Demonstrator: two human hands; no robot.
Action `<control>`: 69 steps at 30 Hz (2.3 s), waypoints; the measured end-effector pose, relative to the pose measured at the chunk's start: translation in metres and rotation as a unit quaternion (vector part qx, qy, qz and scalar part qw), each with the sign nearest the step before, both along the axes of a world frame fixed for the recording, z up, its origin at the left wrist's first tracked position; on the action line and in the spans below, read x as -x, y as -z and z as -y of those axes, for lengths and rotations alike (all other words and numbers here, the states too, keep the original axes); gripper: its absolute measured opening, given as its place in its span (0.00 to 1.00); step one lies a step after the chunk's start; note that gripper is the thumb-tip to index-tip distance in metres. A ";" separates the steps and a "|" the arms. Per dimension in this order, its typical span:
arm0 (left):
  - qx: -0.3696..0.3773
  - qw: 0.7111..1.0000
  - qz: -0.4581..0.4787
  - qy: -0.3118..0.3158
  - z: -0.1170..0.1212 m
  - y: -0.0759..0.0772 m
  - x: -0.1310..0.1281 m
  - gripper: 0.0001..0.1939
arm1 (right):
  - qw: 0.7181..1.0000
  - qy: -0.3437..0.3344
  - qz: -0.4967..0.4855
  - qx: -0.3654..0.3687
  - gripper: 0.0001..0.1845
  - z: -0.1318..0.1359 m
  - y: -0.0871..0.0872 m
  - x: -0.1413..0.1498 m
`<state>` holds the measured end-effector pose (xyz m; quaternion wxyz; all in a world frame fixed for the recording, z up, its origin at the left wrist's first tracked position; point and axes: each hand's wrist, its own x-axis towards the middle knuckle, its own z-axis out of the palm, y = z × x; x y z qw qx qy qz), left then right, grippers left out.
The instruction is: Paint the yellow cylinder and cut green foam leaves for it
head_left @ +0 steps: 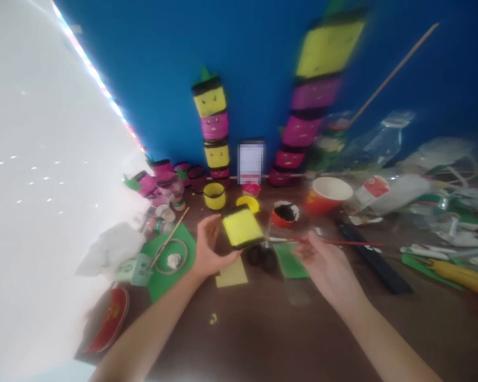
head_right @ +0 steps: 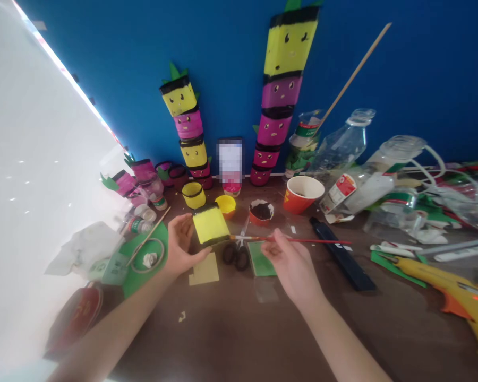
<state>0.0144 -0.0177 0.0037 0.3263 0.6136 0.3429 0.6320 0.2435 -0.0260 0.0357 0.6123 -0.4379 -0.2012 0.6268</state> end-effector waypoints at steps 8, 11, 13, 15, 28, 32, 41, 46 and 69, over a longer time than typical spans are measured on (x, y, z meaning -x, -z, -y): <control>0.000 1.000 -0.005 -0.001 0.000 -0.001 0.000 0.40 | 1.000 0.022 -0.003 0.018 0.15 -0.004 0.002 -0.004; 0.001 1.000 -0.008 -0.002 0.000 0.000 0.000 0.40 | 0.999 0.032 -0.005 0.007 0.15 -0.002 0.000 -0.004; 0.000 1.000 -0.009 -0.001 0.001 0.000 0.000 0.40 | 1.000 0.020 -0.001 -0.007 0.14 0.000 -0.003 -0.003; 0.000 1.000 -0.010 -0.004 0.001 -0.001 0.000 0.40 | 1.000 0.007 0.010 -0.016 0.14 0.003 -0.005 -0.002; 0.004 1.000 -0.017 -0.010 0.002 -0.001 0.000 0.40 | 0.996 0.034 0.071 -0.042 0.13 0.003 -0.006 -0.003; -0.003 1.000 -0.012 -0.008 0.001 -0.001 0.000 0.40 | 0.996 0.059 0.062 -0.039 0.14 0.004 -0.006 -0.003; 0.001 1.000 -0.014 -0.011 0.001 0.000 0.000 0.40 | 0.994 0.069 0.073 -0.049 0.15 0.004 -0.007 -0.005; 0.001 1.000 -0.016 -0.010 0.002 -0.001 0.000 0.40 | 0.993 0.066 0.085 -0.050 0.14 0.004 -0.007 -0.004; -0.054 0.998 -0.040 -0.017 0.001 0.003 0.001 0.41 | 0.960 0.158 0.148 -0.179 0.11 0.016 -0.026 -0.011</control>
